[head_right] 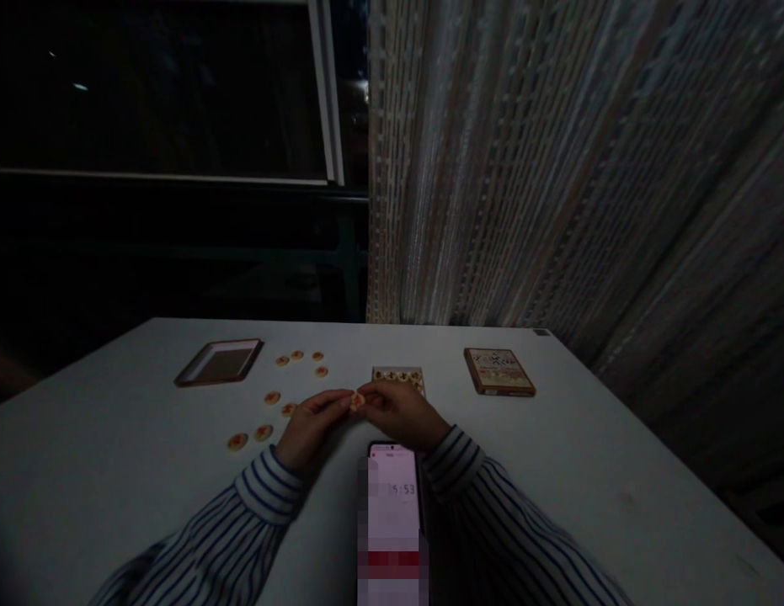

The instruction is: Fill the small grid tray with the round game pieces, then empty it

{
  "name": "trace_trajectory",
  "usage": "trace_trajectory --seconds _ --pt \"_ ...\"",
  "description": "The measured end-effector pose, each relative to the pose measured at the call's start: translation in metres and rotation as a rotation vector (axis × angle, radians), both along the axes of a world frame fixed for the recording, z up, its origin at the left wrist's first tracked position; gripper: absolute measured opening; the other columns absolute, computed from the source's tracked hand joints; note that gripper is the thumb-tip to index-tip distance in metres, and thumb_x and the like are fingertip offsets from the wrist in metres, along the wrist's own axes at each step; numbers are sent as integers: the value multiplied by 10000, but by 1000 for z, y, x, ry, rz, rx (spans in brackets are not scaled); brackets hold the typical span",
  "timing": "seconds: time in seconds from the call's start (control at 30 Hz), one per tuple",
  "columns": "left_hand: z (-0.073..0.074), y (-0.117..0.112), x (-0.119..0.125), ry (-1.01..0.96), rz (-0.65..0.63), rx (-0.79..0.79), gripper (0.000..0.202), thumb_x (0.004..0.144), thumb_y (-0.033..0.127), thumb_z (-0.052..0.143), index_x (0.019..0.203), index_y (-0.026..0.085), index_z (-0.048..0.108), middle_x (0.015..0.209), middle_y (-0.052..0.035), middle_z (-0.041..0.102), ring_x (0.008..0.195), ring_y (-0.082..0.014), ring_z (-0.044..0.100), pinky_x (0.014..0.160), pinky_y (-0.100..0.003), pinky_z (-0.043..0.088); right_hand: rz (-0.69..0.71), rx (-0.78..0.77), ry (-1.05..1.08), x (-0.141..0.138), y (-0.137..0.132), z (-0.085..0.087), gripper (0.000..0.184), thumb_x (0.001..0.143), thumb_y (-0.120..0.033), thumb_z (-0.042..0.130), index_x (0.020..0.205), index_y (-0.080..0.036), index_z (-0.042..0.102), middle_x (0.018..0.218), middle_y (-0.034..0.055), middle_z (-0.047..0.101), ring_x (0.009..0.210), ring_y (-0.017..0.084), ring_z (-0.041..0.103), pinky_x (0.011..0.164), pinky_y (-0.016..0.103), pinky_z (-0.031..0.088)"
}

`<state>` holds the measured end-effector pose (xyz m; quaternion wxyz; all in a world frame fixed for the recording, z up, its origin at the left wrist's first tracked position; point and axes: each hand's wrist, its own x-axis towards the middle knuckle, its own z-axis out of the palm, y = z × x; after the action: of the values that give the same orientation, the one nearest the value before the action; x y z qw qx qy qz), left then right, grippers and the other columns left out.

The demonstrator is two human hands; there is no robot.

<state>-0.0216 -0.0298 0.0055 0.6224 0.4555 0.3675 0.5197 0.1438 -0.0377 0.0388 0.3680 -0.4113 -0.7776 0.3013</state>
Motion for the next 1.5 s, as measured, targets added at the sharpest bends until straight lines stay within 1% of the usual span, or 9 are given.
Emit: trace_trajectory --seconds 0.27,0.47,0.67,0.8,0.93,1.1,1.2,1.33,1.5 --pt "11 1 24 -26 -71 -10 291 603 287 734 832 120 668 826 -80 705 789 -170 641 805 -301 474 -41 226 -118 18 -5 3 265 816 -323 532 1044 -222 622 879 38 657 793 153 580 716 283 446" --pt "9 9 42 49 -43 13 307 600 335 728 818 122 689 817 -83 704 765 -180 636 758 -297 484 -144 339 -206 35 -4 -4 254 801 -305 558 1033 -216 611 938 48 655 882 175 568 770 318 427" --pt "1 12 49 31 -101 60 343 671 378 667 905 129 689 938 -96 692 863 -204 625 831 -328 466 -223 419 -271 44 -2 -15 245 826 -301 520 1042 -209 592 987 53 650 921 180 557 786 330 403" --pt "-9 14 48 64 -57 76 325 666 363 675 891 130 695 929 -97 695 877 -204 620 848 -321 454 -220 444 -355 44 1 -22 246 801 -330 553 997 -189 599 933 60 660 873 189 562 744 324 396" --pt "-14 15 47 88 -22 53 296 644 347 695 833 119 701 845 -96 705 787 -192 632 786 -314 477 -224 429 -427 42 2 -24 232 824 -333 516 985 -184 595 929 65 660 854 189 565 734 322 381" --pt "-14 13 49 70 10 10 291 600 332 725 791 113 701 784 -87 708 723 -179 635 711 -284 498 -226 427 -466 41 0 -21 231 832 -337 497 971 -182 598 900 61 660 836 179 566 729 311 371" --pt "-10 10 49 115 32 54 285 626 359 692 769 113 698 735 -77 703 670 -169 629 656 -278 504 -232 432 -474 46 0 -21 225 838 -330 486 955 -180 606 867 53 663 809 174 571 714 311 377" --pt "-5 12 42 239 179 153 279 631 379 653 736 123 690 676 -61 691 643 -170 619 634 -288 508 -275 479 -398 61 4 -26 227 803 -306 541 970 -163 597 904 75 665 825 191 578 723 339 413" --pt "-14 22 31 298 312 167 258 620 371 636 726 138 671 697 -52 689 681 -175 628 654 -288 509 -306 375 -253 79 12 -36 214 783 -304 574 965 -196 601 945 74 640 898 192 572 796 356 457"
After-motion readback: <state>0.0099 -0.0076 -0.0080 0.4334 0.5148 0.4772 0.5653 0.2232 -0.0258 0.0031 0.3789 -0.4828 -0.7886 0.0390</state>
